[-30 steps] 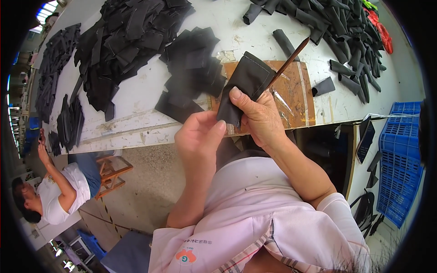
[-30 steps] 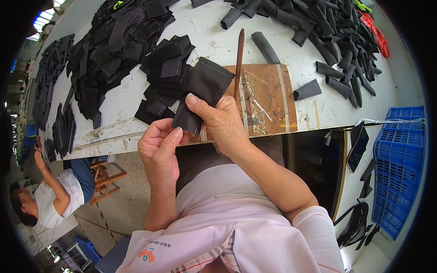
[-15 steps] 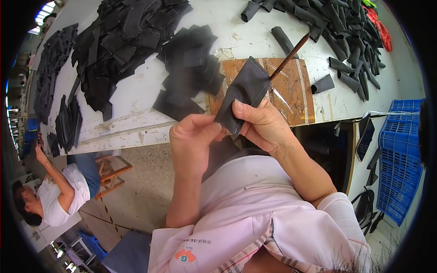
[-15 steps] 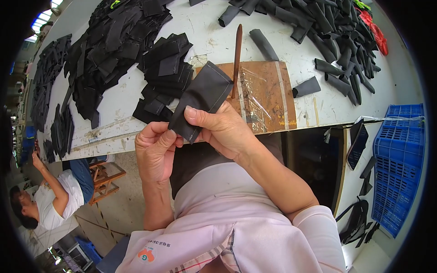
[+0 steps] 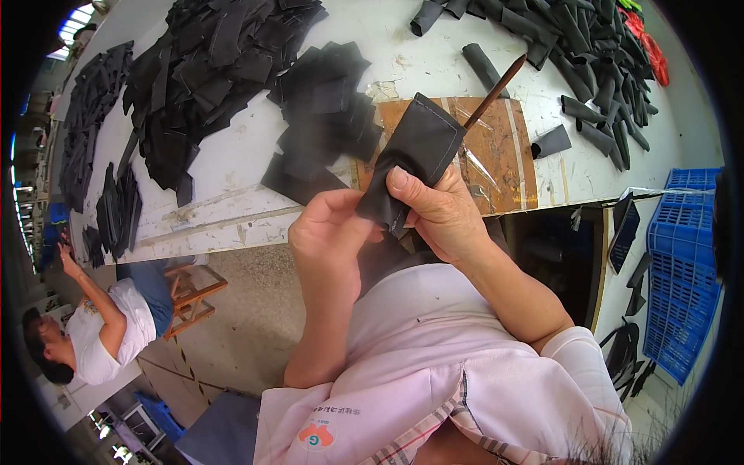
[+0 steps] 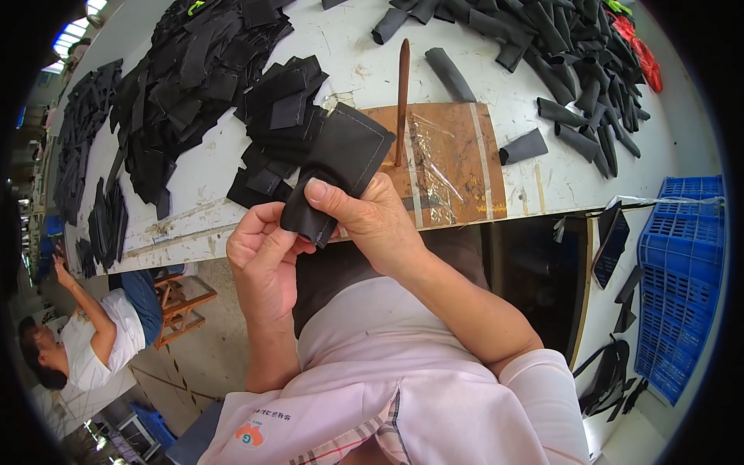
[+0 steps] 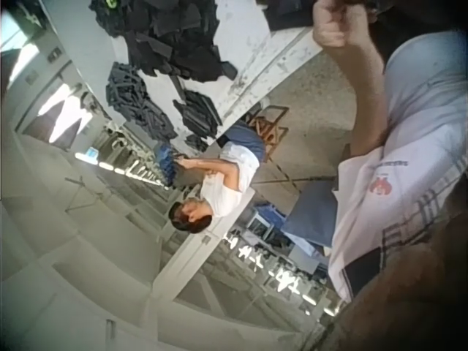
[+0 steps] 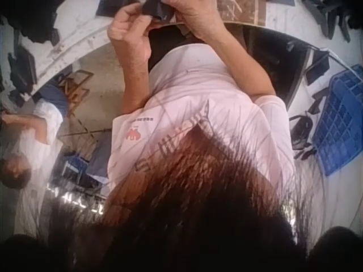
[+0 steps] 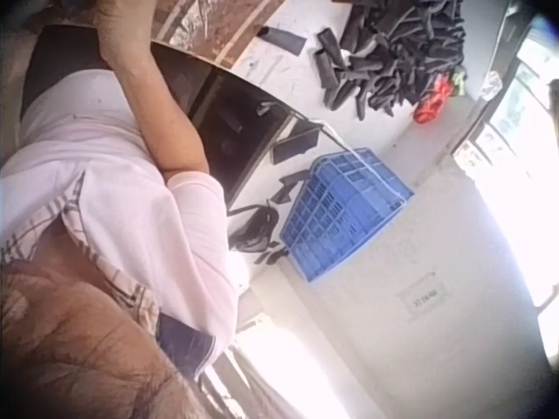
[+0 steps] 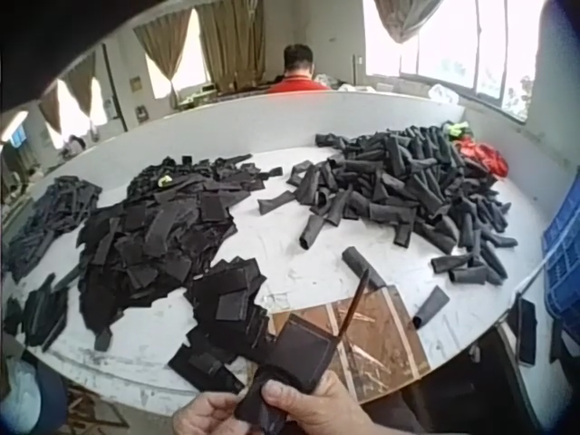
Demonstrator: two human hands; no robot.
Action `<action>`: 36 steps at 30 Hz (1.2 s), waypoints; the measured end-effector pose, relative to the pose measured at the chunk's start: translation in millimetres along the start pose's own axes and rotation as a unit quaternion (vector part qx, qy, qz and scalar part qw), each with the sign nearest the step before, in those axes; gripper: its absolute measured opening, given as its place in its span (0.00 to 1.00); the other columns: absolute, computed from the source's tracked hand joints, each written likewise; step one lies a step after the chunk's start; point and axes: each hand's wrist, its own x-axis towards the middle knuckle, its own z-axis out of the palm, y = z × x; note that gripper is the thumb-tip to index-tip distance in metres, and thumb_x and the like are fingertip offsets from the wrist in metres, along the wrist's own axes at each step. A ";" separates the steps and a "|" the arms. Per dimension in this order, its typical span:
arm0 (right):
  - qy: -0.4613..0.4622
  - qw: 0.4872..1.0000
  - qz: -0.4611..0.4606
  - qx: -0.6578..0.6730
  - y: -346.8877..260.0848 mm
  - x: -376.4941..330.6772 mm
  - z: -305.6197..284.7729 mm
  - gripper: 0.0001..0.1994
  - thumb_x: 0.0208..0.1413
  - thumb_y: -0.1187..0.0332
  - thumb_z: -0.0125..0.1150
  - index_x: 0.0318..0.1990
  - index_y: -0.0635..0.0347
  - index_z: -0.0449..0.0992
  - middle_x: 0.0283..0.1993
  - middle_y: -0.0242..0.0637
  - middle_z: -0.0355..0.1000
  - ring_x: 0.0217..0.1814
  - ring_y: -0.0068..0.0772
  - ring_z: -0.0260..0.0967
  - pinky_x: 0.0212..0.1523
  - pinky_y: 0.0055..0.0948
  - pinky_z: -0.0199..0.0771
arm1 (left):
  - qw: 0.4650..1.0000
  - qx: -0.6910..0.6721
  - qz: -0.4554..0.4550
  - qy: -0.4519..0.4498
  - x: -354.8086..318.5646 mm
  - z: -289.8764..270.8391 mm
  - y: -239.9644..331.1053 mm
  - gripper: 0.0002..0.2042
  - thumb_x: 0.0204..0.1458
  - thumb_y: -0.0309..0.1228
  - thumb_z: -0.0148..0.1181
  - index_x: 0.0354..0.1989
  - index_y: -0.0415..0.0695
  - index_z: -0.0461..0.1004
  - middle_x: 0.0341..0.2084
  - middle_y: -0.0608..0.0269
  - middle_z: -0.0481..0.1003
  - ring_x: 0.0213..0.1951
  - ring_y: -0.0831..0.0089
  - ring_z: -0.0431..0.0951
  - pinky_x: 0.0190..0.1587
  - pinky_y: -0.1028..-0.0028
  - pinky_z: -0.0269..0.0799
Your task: Assembling and folding black foam components at a manufacturing workbench.
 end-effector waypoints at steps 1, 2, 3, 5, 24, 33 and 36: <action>0.000 1.000 -0.004 -0.009 0.5 -0.2 1.7 0.10 0.49 0.62 0.58 0.30 0.59 0.70 0.22 0.29 0.68 0.21 0.15 0.64 0.19 0.14 0.64 | 1.000 0.001 0.000 0.000 -0.8 -0.3 -1.1 0.06 0.43 0.21 0.56 0.30 0.32 0.70 0.22 0.60 0.73 0.23 0.79 0.71 0.27 0.81 0.67; 0.000 1.000 -0.008 -0.018 0.3 -0.6 2.8 0.10 0.49 0.61 0.58 0.28 0.59 0.71 0.21 0.28 0.68 0.21 0.13 0.63 0.19 0.13 0.62 | 0.999 0.029 0.025 0.003 -1.2 -1.1 -3.5 0.06 0.44 0.20 0.54 0.31 0.33 0.69 0.22 0.60 0.72 0.22 0.79 0.71 0.26 0.81 0.68; 0.000 1.000 -0.008 -0.018 -1.5 -0.5 2.3 0.10 0.49 0.61 0.58 0.28 0.59 0.71 0.21 0.28 0.68 0.21 0.13 0.63 0.19 0.13 0.62 | 0.997 0.058 0.050 0.007 -1.3 -2.5 -5.8 0.05 0.46 0.19 0.52 0.32 0.33 0.69 0.22 0.60 0.72 0.21 0.79 0.70 0.24 0.82 0.68; -0.018 0.982 0.045 -0.181 -8.7 -1.2 -3.3 0.11 0.48 0.61 0.59 0.28 0.61 0.71 0.21 0.31 0.69 0.19 0.18 0.64 0.18 0.17 0.62 | 0.991 0.093 0.083 0.038 -0.9 -5.4 -9.4 0.05 0.45 0.20 0.53 0.31 0.33 0.69 0.21 0.61 0.71 0.20 0.80 0.69 0.23 0.82 0.66; 0.029 0.751 -0.333 -0.569 9.6 -2.2 -9.2 0.05 0.38 0.77 0.58 0.27 0.65 0.73 0.23 0.37 0.66 0.19 0.31 0.63 0.20 0.24 0.64 | 0.955 0.244 0.098 0.137 1.2 -1.6 -21.3 0.05 0.40 0.18 0.55 0.28 0.38 0.68 0.19 0.63 0.72 0.20 0.82 0.70 0.21 0.85 0.64; -0.055 0.992 0.093 -0.066 7.7 -11.3 -23.2 0.02 0.46 0.74 0.58 0.26 0.62 0.72 0.19 0.25 0.60 0.20 0.17 0.56 0.21 0.16 0.56 | 0.998 0.065 -0.025 0.006 6.3 -10.1 -23.2 0.10 0.37 0.14 0.49 0.32 0.36 0.65 0.19 0.66 0.66 0.12 0.89 0.55 0.13 0.87 0.49; -0.090 0.977 0.161 0.104 12.1 -10.5 -20.3 0.06 0.48 0.68 0.58 0.28 0.61 0.70 0.20 0.26 0.60 0.22 0.18 0.52 0.23 0.17 0.54 | 0.969 0.215 0.089 0.080 4.2 -4.3 -31.5 0.12 0.37 0.15 0.50 0.33 0.36 0.69 0.25 0.62 0.71 0.23 0.80 0.69 0.27 0.82 0.65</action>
